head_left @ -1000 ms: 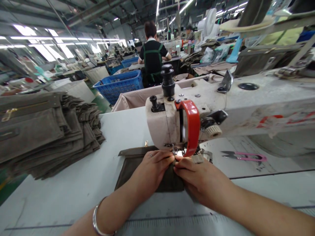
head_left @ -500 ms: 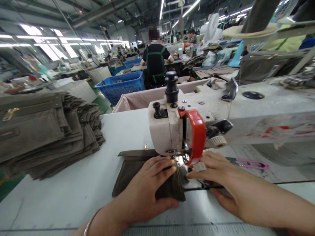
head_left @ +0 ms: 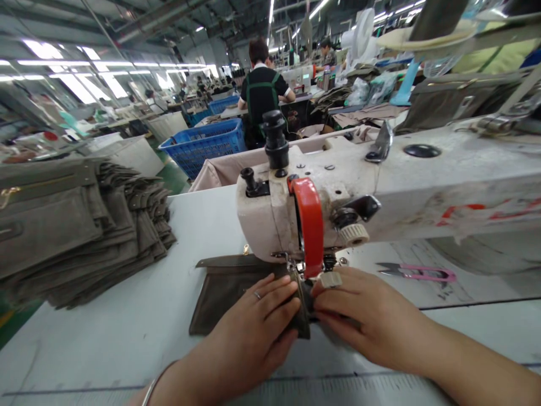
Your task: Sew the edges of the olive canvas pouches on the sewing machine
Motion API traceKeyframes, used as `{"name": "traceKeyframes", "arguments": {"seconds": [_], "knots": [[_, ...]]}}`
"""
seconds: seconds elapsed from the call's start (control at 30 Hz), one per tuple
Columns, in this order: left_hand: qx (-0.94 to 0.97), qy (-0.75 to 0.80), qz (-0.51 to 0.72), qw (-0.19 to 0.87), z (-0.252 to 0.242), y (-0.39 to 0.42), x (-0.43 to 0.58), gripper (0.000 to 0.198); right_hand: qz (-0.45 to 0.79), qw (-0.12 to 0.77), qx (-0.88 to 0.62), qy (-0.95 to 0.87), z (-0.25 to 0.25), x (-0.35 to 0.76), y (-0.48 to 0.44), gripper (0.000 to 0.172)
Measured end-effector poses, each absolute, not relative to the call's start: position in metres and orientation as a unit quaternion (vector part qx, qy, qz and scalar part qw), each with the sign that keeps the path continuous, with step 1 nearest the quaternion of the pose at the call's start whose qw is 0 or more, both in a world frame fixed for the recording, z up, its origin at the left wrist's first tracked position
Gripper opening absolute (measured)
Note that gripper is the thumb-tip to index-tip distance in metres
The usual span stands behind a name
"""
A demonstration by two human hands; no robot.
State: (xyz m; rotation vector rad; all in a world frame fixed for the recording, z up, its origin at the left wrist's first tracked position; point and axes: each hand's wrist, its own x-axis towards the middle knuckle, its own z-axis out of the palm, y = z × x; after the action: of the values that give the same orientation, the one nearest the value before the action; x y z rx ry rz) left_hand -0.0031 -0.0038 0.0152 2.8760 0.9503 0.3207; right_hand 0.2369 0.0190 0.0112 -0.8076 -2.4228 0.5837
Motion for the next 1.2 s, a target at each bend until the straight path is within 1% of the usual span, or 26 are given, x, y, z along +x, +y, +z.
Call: {"name": "traceKeyframes", "arguments": {"seconds": [0.03,0.1,0.17,0.23,0.4,0.53,0.63,0.87,1.1,1.2], "knots": [[0.944,0.308,0.114,0.040,0.014,-0.004,-0.003,0.037,0.233,0.247,-0.281,-0.898,0.014,0.237,0.017,0.014],[0.943,0.309,0.120,0.032,0.014,-0.005,-0.001,0.042,0.247,0.227,-0.267,-0.903,0.016,0.237,0.013,0.017],[0.942,0.315,0.115,0.026,0.014,-0.006,0.001,0.048,0.248,0.213,-0.267,-0.907,0.015,0.235,0.012,0.018],[0.942,0.315,0.118,0.020,0.015,-0.006,0.002,0.049,0.229,0.205,-0.267,-0.913,0.012,0.233,0.011,0.016],[0.934,0.306,0.181,0.018,0.019,-0.001,0.000,0.039,0.178,0.187,-0.267,-0.928,0.007,0.230,0.008,0.009],[0.948,0.277,0.153,-0.032,0.016,-0.002,0.005,0.031,0.159,0.171,-0.249,-0.940,0.009,0.227,0.005,0.009],[0.951,0.274,0.135,-0.046,0.010,-0.003,0.008,0.031,0.156,0.162,-0.247,-0.942,0.012,0.224,0.005,0.008],[0.959,0.262,0.096,-0.047,0.004,0.012,0.006,0.031,0.156,0.194,-0.270,-0.930,0.004,0.221,0.006,0.018],[0.946,0.276,0.171,-0.006,-0.009,0.016,0.000,0.025,0.178,0.217,-0.284,-0.917,-0.001,0.223,0.006,0.024],[0.946,0.273,0.173,-0.012,-0.013,0.013,-0.005,0.023,0.200,0.215,-0.279,-0.914,0.002,0.229,0.008,0.023]]}}
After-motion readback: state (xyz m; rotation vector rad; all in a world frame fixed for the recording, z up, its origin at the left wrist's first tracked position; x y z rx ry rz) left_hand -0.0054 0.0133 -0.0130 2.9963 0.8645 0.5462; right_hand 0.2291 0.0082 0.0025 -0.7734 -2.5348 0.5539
